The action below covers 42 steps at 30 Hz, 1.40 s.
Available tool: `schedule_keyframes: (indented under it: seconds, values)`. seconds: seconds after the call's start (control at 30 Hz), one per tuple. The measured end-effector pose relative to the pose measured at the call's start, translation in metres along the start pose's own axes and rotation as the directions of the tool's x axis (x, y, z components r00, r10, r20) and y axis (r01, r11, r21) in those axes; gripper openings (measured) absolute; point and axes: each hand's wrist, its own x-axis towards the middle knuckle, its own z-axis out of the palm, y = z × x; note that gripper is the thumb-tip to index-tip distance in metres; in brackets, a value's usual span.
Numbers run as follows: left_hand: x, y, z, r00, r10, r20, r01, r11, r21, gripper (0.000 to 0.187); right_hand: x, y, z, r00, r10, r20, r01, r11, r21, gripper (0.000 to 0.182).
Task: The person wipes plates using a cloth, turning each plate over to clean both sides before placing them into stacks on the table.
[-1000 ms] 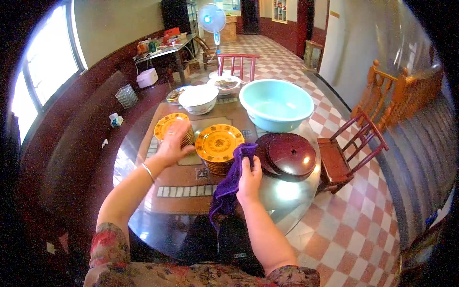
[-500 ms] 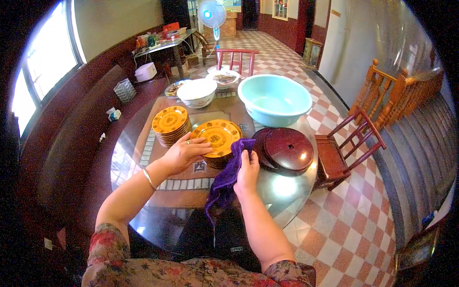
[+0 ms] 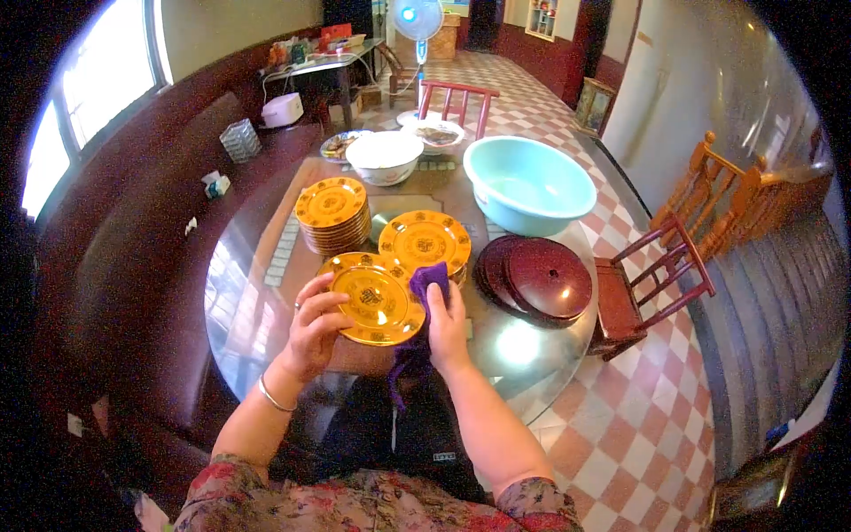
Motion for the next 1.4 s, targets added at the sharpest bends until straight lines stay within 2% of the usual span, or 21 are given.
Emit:
schedule_keyframes:
  seconds: [0.07, 0.13, 0.17, 0.27, 0.3, 0.37, 0.4, 0.43, 0.53, 0.57, 0.63, 0.73, 0.77, 0.8, 0.87, 0.9, 1.0, 1.03, 1.13, 1.27, 1.4]
  values:
    - [-0.004, 0.006, -0.011, 0.998, 0.045, 0.046, -0.045, 0.999, 0.014, 0.021, -0.008, 0.003, 0.005, 0.95, 0.301, 0.083, -0.31, 0.943, 0.123, 0.043]
    - [-0.007, 0.008, -0.016, 0.994, 0.084, 0.064, -0.084, 0.996, 0.005, 0.02, -0.015, -0.005, 0.01, 0.821, 0.527, 0.219, -0.553, 0.83, 0.074, 0.042]
    - [-0.016, -0.005, -0.017, 0.99, 0.106, 0.095, -0.107, 0.994, 0.004, 0.028, -0.016, -0.001, 0.009, 0.825, 0.525, 0.212, -0.546, 0.836, 0.057, 0.041]
    - [-0.031, -0.008, -0.003, 0.931, -0.312, -0.188, 0.25, 0.923, -0.291, 0.053, -0.015, 0.009, 0.009, 0.857, 0.487, 0.168, -0.496, 0.868, 0.012, 0.038]
    - [-0.029, 0.0, -0.001, 0.847, -0.514, -0.134, 0.335, 0.713, -0.616, 0.076, -0.016, 0.01, 0.012, 0.879, 0.458, 0.135, -0.462, 0.887, -0.001, 0.036]
    - [-0.033, 0.007, -0.001, 0.719, -0.664, 0.203, 0.297, 0.03, -0.954, 0.077, -0.017, 0.015, 0.01, 0.932, 0.349, 0.1, -0.34, 0.936, -0.095, 0.034]
    - [-0.038, 0.01, 0.0, 0.674, -0.63, 0.386, 0.2, -0.346, -0.916, 0.077, -0.015, 0.023, 0.005, 0.957, 0.27, 0.109, -0.249, 0.953, -0.172, 0.033]
    - [-0.052, 0.003, 0.0, 0.499, -0.563, 0.658, 0.345, -0.568, -0.747, 0.066, -0.014, 0.028, 0.002, 0.974, 0.189, 0.128, -0.153, 0.957, -0.244, 0.032]
    - [-0.056, 0.001, 0.007, 0.435, -0.653, 0.62, 0.456, -0.434, -0.777, 0.055, -0.009, 0.03, -0.005, 0.977, 0.046, 0.208, 0.057, 0.884, -0.463, 0.035]
    - [-0.059, -0.004, 0.007, 0.36, -0.667, 0.653, 0.436, -0.498, -0.749, 0.053, -0.007, 0.027, -0.007, 0.979, -0.007, 0.202, 0.115, 0.841, -0.528, 0.036]
    - [-0.063, -0.014, 0.01, 0.371, -0.652, 0.661, 0.376, -0.545, -0.749, 0.055, -0.001, 0.02, -0.012, 0.973, -0.116, 0.2, 0.22, 0.734, -0.643, 0.038]
    - [-0.059, -0.017, 0.011, 0.345, -0.663, 0.665, 0.382, -0.548, -0.744, 0.056, 0.002, -0.006, -0.017, 0.973, -0.192, 0.127, 0.227, 0.704, -0.673, 0.027]
    - [-0.058, -0.017, 0.012, 0.353, -0.66, 0.664, 0.386, -0.543, -0.745, 0.055, -0.001, -0.013, -0.014, 0.936, -0.314, 0.157, 0.323, 0.599, -0.732, 0.018]
    - [-0.057, -0.017, 0.013, 0.358, -0.656, 0.664, 0.392, -0.54, -0.745, 0.054, -0.005, -0.013, -0.007, 0.916, -0.36, 0.175, 0.384, 0.668, -0.637, 0.018]
    - [-0.048, -0.008, 0.011, 0.367, -0.641, 0.674, 0.442, -0.517, -0.733, 0.052, -0.023, -0.012, 0.016, 0.944, -0.229, 0.238, 0.322, 0.795, -0.513, 0.026]
    - [-0.047, -0.006, 0.011, 0.372, -0.634, 0.677, 0.466, -0.503, -0.728, 0.051, -0.022, -0.013, 0.019, 0.832, -0.256, 0.492, 0.551, 0.475, -0.686, 0.038]
    - [-0.058, -0.01, 0.016, 0.367, -0.647, 0.668, 0.542, -0.435, -0.719, 0.047, -0.036, -0.014, 0.038, 0.661, 0.098, 0.744, 0.702, 0.269, -0.659, 0.049]
    - [-0.059, -0.01, 0.016, 0.36, -0.647, 0.673, 0.528, -0.453, -0.718, 0.045, -0.036, -0.01, 0.037, 0.678, 0.063, 0.732, 0.685, 0.307, -0.661, 0.05]
    - [-0.049, -0.004, 0.011, 0.386, -0.613, 0.69, 0.551, -0.447, -0.705, 0.051, -0.029, -0.014, 0.034, 0.599, 0.049, 0.799, 0.796, 0.074, -0.601, 0.049]
    - [-0.071, -0.013, 0.028, 0.438, -0.543, 0.717, 0.635, -0.378, -0.674, 0.053, -0.03, -0.012, 0.04, 0.619, -0.006, 0.785, 0.785, -0.014, -0.619, 0.039]
    - [-0.061, -0.007, 0.016, 0.41, -0.54, 0.735, 0.617, -0.429, -0.66, 0.055, -0.028, -0.019, 0.046, 0.716, -0.327, 0.617, 0.593, -0.183, -0.784, 0.026]
